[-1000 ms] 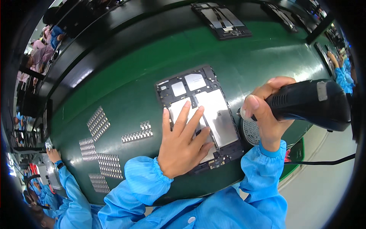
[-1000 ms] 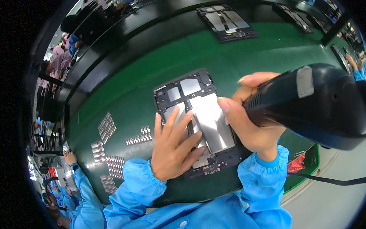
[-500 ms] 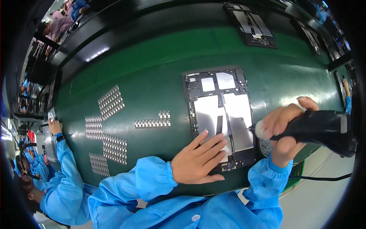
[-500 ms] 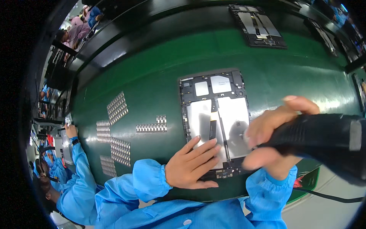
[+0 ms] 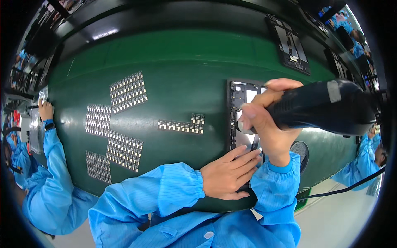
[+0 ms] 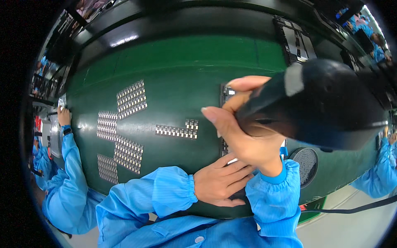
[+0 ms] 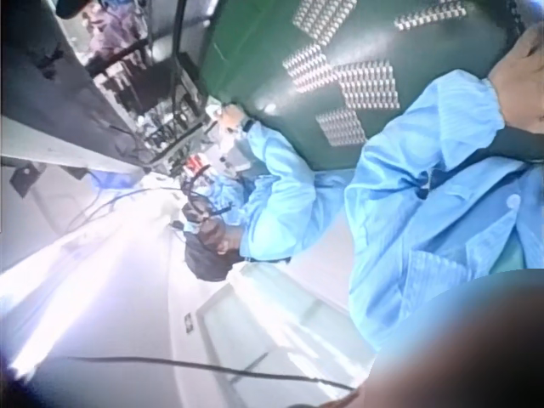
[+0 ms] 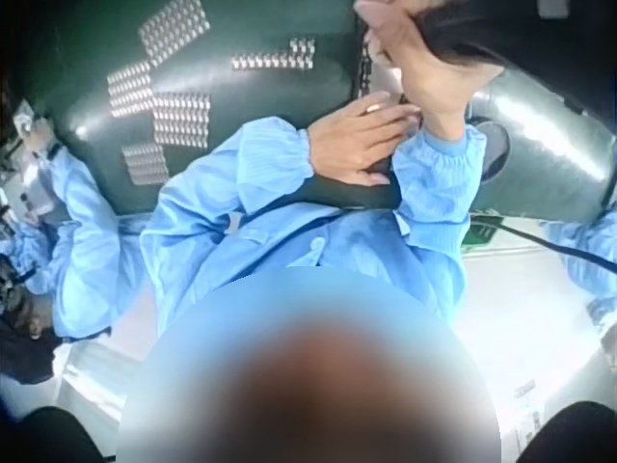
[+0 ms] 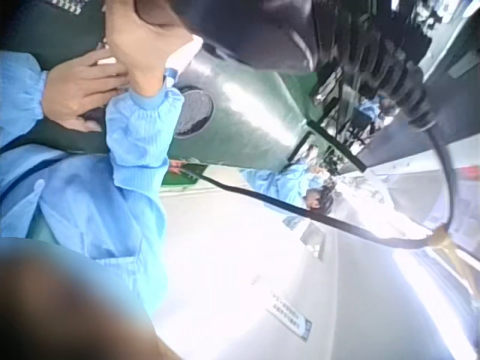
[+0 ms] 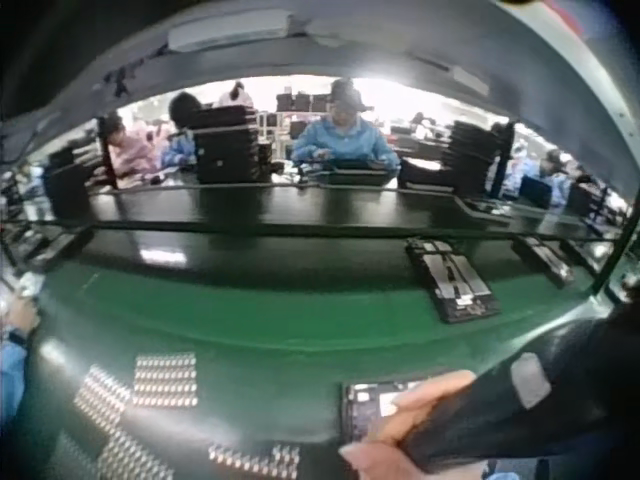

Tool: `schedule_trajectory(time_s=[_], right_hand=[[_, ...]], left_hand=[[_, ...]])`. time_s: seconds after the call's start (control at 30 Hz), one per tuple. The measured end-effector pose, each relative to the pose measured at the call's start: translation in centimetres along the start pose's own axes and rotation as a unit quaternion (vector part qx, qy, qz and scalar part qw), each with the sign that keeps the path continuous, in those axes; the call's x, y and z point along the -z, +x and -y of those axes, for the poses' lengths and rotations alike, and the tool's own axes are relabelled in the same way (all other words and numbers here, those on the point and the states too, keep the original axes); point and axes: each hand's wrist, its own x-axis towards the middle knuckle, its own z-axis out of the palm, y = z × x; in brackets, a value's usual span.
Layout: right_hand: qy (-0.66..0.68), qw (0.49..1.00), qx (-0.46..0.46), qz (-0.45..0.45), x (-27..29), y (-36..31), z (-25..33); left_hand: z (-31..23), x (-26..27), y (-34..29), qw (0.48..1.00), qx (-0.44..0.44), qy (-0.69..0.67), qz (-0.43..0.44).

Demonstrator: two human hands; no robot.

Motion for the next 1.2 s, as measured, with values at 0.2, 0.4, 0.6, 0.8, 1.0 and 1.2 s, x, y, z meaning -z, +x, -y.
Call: schedule_trajectory(time_s=[0.2, 0.4, 0.6, 0.8, 1.0, 1.2], right_hand=[[0.055, 0.998, 0.002, -0.030, -0.4, 0.0, -0.8], [-0.009, 0.999, -0.004, 0.038, 0.3, 0.0, -0.6], [-0.145, 0.977, 0.064, 0.142, -0.5, 0.0, 0.6], [-0.037, 0.997, 0.012, 0.072, 0.2, -0.6, -0.3], [0.060, 0.995, 0.000, -0.082, 1.2, -0.6, 1.7], [0.005, 0.991, -0.013, -0.132, 5.7, -3.4, 3.3]], left_hand=[[0.0, 0.0, -0.2, 1.000, 0.003, 0.000, 0.003], [-0.1, 0.1, -0.1, 1.000, 0.003, -0.008, 0.009], [-0.3, -0.4, -0.2, 1.000, 0.009, -0.003, -0.001], [-1.7, -0.1, -0.1, 0.998, -0.016, 0.068, 0.003], [-2.4, -0.9, 0.1, 0.991, 0.025, 0.117, -0.063], [2.0, 3.6, 2.3, 0.978, 0.104, 0.175, -0.050]])
